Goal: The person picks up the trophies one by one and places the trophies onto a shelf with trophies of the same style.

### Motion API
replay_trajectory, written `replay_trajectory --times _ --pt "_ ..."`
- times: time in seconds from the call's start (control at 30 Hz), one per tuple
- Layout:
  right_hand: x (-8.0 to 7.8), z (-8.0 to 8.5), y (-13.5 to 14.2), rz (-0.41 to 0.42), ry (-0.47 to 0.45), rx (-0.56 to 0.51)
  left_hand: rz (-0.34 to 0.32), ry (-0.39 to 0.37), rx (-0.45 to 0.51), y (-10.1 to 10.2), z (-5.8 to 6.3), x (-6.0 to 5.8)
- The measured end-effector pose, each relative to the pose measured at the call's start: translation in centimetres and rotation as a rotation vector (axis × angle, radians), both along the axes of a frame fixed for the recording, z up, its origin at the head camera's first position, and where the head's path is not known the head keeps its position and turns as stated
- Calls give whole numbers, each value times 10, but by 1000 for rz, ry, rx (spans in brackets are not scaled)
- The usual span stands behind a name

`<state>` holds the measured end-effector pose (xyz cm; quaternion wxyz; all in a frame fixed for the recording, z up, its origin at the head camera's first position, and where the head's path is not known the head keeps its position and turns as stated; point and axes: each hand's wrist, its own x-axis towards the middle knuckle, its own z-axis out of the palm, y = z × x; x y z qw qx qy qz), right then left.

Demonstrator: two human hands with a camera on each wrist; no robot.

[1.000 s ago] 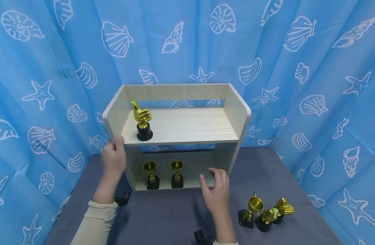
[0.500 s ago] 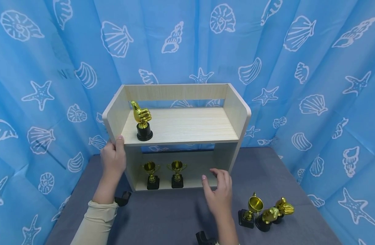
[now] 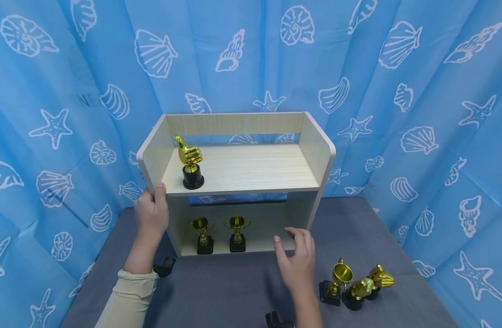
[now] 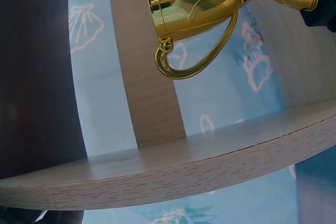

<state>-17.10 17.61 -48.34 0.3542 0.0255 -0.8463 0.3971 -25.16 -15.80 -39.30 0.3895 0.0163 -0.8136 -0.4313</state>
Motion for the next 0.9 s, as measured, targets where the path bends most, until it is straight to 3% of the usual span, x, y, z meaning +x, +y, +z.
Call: replay_trajectory --times 0.47,0.9 --pt "5 1 11 -7 11 -9 0 -4 3 0 0 0" --pt "8 3 25 -67 30 -22 6 -10 3 1 1 0"
